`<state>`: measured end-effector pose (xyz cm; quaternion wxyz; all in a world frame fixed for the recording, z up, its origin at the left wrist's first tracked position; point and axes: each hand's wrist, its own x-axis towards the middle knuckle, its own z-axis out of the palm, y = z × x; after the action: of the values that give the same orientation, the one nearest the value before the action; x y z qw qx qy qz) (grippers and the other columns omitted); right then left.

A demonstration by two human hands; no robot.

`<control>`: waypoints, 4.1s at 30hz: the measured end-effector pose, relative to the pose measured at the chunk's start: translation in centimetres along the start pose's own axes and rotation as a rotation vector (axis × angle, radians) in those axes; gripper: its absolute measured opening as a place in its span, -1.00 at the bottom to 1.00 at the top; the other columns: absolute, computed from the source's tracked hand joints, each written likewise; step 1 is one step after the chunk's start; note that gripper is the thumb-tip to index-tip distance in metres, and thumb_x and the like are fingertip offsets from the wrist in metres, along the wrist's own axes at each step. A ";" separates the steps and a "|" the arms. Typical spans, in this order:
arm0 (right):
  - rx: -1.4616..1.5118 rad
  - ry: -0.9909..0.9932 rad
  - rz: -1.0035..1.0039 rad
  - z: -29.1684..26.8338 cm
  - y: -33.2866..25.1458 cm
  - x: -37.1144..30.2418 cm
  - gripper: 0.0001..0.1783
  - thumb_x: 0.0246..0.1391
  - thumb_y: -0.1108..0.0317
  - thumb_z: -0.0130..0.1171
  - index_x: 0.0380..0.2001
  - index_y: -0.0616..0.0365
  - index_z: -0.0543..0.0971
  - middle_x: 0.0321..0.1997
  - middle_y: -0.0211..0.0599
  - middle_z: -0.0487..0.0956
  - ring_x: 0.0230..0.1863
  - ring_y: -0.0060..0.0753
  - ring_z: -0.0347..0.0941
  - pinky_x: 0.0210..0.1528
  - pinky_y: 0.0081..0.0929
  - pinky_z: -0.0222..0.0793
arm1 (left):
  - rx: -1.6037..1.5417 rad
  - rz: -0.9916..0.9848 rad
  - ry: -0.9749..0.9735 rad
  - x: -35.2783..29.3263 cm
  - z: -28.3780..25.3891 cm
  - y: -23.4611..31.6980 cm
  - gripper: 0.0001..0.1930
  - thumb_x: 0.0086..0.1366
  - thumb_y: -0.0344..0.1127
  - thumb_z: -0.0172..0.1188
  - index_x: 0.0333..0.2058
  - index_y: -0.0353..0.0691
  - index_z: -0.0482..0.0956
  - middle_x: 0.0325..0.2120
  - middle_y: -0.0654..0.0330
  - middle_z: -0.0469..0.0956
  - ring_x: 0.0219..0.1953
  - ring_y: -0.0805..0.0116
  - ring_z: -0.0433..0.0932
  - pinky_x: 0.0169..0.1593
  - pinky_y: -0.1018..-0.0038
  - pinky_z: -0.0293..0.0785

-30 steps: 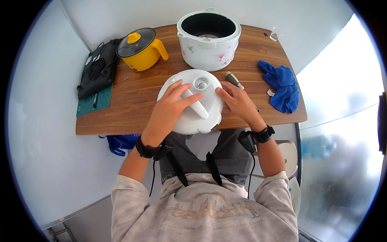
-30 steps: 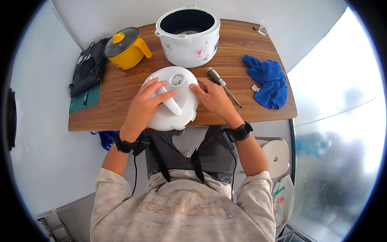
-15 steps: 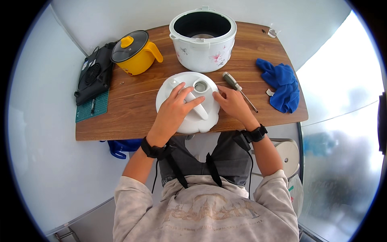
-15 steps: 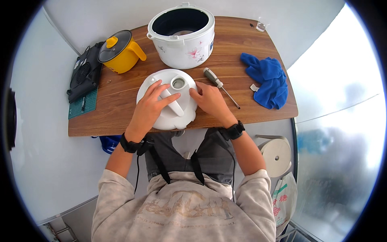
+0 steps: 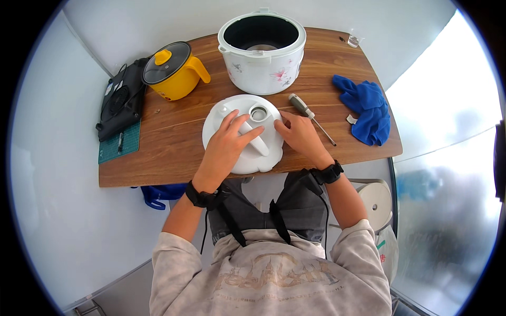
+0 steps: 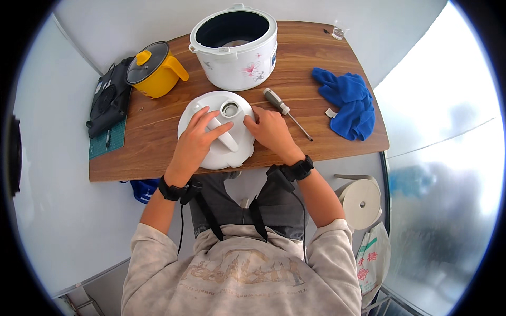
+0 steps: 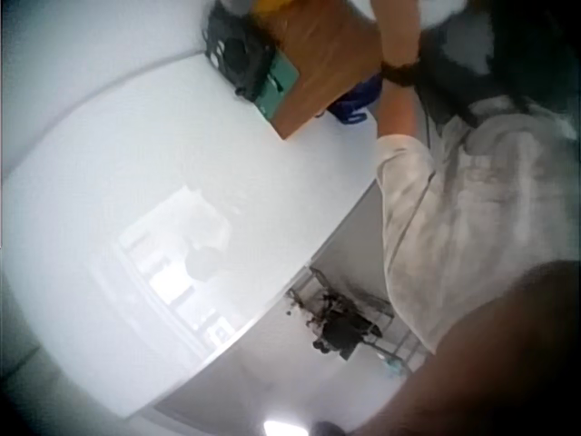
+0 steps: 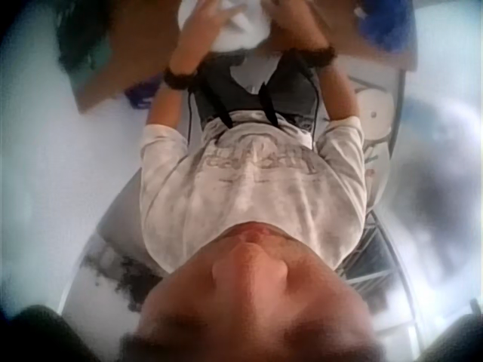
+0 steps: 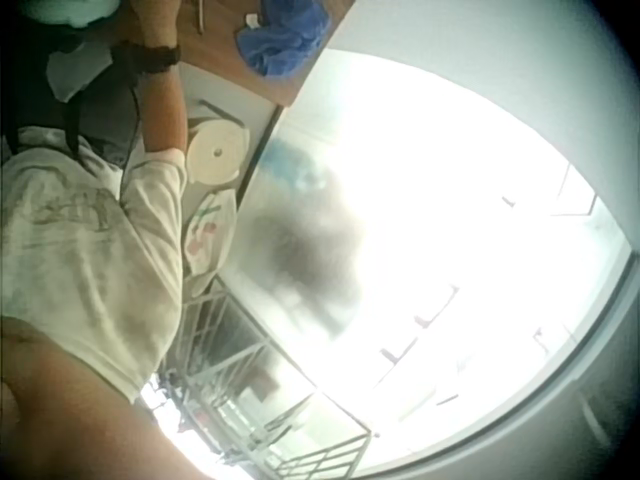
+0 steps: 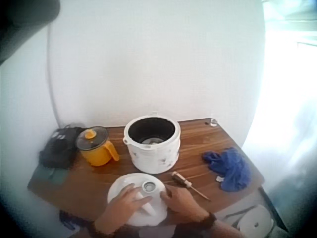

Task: The person assembles a white rice cooker by hand, inserting a small white plastic component into the lid, attaching the lid to the pot, and using a screwdriver to tighten screws. The person then places the inner pot into the cooker base.

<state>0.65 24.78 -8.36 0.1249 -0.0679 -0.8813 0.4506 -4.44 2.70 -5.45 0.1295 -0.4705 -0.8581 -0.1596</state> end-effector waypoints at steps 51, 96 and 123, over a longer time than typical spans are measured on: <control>-0.154 -0.071 -0.056 -0.1 -0.4 -1.8 -0.58 0.24 0.08 0.15 -0.28 0.34 0.54 -0.48 0.19 0.61 -0.41 0.30 0.55 -0.31 0.08 0.46 | -0.707 -0.656 0.086 -5.0 1.1 -6.2 -0.44 0.41 -0.07 0.18 0.22 -0.37 0.44 0.00 -0.17 0.57 0.00 0.13 0.58 0.09 0.38 0.47; -0.364 -0.448 -0.327 0.4 -4.0 4.2 -0.50 -0.21 0.36 0.38 -0.12 0.18 0.50 -0.23 0.05 0.56 -0.13 0.16 0.51 -0.04 -0.09 0.41 | -1.375 -1.050 0.496 -9.4 -3.6 -7.8 -0.36 0.21 -0.26 0.40 0.19 -0.23 0.30 0.04 0.01 0.49 0.04 0.19 0.55 0.04 0.30 0.60; -0.144 -0.044 -0.244 -3.6 -3.5 0.5 -0.61 -0.07 0.27 0.44 -0.21 0.25 0.57 -0.38 -0.14 0.61 -0.40 -0.25 0.53 -0.25 -0.37 0.48 | -1.226 -1.053 0.380 -6.9 -0.2 -9.6 -0.36 0.21 -0.22 0.41 0.17 -0.33 0.32 0.00 -0.03 0.52 -0.01 0.23 0.56 0.02 0.37 0.55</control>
<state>1.21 25.64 -3.40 0.1541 0.0409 -0.9156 0.3691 -8.98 -7.54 -9.26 -0.0986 0.0406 -0.6905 -0.7154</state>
